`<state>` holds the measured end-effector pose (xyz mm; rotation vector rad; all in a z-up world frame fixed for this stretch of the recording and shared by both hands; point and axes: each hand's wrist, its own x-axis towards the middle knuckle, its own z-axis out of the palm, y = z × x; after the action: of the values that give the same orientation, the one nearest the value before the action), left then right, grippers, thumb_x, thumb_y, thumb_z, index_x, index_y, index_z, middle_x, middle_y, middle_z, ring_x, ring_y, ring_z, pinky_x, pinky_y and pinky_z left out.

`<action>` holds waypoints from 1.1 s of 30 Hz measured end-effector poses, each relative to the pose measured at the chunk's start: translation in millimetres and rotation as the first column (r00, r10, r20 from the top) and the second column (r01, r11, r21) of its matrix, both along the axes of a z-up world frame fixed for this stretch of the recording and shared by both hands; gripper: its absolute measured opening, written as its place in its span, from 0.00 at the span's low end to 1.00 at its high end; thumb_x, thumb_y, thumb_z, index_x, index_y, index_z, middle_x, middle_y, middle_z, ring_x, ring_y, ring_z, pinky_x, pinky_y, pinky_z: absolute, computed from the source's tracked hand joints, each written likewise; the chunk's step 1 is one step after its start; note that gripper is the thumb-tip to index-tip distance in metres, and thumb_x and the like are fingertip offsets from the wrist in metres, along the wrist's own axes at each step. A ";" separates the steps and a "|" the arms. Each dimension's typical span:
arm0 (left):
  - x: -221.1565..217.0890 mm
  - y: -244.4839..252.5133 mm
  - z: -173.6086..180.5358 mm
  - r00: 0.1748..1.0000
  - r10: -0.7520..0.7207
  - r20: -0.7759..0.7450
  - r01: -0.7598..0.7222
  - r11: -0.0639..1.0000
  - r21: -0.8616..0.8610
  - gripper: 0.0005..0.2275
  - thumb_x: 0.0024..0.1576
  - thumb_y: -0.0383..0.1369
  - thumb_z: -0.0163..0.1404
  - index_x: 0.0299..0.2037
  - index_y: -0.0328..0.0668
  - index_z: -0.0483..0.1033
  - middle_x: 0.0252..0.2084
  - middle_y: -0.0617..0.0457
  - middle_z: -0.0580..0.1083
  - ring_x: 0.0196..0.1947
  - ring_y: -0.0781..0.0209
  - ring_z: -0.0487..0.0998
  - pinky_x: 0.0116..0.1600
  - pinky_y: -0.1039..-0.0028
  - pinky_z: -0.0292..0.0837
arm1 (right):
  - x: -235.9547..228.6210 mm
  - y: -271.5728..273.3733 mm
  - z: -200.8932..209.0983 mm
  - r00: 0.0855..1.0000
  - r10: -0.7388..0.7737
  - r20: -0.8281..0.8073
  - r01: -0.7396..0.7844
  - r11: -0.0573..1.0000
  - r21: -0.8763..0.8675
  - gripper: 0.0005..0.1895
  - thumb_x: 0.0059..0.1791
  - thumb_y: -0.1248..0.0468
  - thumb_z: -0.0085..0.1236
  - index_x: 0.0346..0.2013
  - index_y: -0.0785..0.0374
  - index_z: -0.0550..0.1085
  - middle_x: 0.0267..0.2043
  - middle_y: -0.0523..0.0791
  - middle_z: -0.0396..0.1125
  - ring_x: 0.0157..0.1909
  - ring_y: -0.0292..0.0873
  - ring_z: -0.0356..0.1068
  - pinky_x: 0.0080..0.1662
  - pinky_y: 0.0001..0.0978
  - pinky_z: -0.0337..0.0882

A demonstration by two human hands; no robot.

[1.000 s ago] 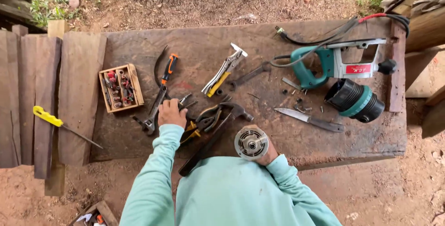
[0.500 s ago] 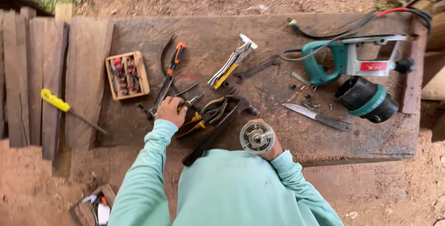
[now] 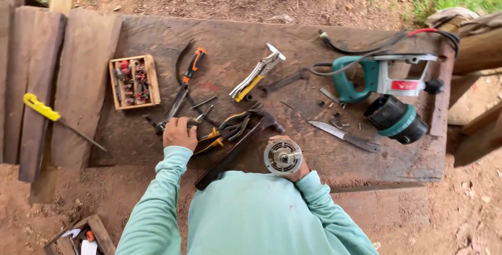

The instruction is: The person works on an electric motor armature at an outdoor wooden workbench. They hold the motor, tap and pry components with a hammer and pliers, use a screwdriver on the assembly, and pick through small screws and parts on the bench while separating the motor's fan and housing pieces.

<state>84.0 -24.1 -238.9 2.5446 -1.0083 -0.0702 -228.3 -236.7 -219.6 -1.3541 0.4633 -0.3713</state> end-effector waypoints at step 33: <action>-1.2 -11.7 5.7 1.000 0.019 -0.017 -0.017 0.993 0.119 0.16 0.51 0.34 0.62 0.48 0.43 0.75 0.47 0.45 0.70 0.50 0.40 0.73 0.54 0.55 0.70 | -2.5 -3.5 -4.1 0.996 0.093 0.017 -0.094 0.994 0.060 0.40 0.35 0.66 0.76 0.60 0.61 0.68 0.55 0.43 0.69 0.55 0.37 0.70 0.57 0.33 0.74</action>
<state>82.7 -35.9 -233.2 2.6550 -1.0014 -0.1528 -230.7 -240.2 -223.7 -1.3081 0.3953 -0.2872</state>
